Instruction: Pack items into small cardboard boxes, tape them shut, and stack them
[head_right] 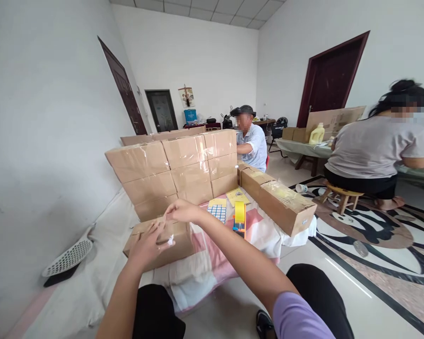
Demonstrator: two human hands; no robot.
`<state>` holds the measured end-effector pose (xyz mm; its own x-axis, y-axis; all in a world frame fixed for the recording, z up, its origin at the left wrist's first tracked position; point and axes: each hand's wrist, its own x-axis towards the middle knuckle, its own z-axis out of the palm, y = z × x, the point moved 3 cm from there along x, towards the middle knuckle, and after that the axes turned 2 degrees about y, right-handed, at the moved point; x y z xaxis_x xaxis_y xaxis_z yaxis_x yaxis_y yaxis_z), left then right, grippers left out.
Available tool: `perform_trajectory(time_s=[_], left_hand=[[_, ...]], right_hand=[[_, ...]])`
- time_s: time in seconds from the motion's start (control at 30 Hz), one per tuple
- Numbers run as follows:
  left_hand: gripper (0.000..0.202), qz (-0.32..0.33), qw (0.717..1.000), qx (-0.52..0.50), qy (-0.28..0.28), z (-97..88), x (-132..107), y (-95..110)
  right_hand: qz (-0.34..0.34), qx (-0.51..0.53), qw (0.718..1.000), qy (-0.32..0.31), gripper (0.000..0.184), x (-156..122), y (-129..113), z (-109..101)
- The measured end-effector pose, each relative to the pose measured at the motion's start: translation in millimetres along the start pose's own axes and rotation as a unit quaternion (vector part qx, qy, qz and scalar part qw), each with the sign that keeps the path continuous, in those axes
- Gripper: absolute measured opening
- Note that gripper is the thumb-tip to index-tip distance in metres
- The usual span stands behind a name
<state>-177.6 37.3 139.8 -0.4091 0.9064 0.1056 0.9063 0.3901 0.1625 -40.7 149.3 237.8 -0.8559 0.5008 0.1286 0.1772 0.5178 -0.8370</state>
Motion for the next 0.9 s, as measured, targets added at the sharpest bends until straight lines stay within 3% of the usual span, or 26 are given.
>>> perform_trajectory(time_s=[0.07,0.2,0.43,0.5,0.57,0.63,0.8,0.83,0.9], left_hand=[[0.089,0.002,1.0,0.003,-0.022,0.5,-3,-1],[0.098,0.004,1.0,0.001,-0.006,-4.1,-7,0],[0.061,0.048,0.998,0.035,-0.014,-2.8,-8,-1],[0.057,0.054,0.998,0.032,-0.005,-2.4,-8,-2],[0.055,0.055,0.998,0.021,-0.001,-2.3,-7,-1],[0.054,0.063,0.998,0.007,0.004,-3.0,-7,0],[0.055,0.104,0.994,-0.021,0.024,-1.9,-7,-5],[0.054,0.114,0.993,-0.023,0.026,0.0,-6,-9],[0.05,0.146,0.988,-0.024,0.031,5.7,-3,-15]], right_hand=[[0.046,-0.064,0.997,0.01,0.015,27,14,12],[0.107,-0.159,0.981,0.035,0.013,57,45,23],[0.103,-0.198,0.974,0.024,0.025,68,72,29],[0.098,-0.187,0.977,0.038,0.042,70,73,28],[0.096,-0.165,0.98,0.063,0.073,71,75,26],[0.096,-0.127,0.984,0.077,0.092,67,80,25],[0.082,0.0,0.994,0.071,0.079,16,107,35],[0.063,0.03,0.995,0.071,0.084,2,114,40],[0.013,0.113,0.991,0.072,0.112,-23,127,49]])
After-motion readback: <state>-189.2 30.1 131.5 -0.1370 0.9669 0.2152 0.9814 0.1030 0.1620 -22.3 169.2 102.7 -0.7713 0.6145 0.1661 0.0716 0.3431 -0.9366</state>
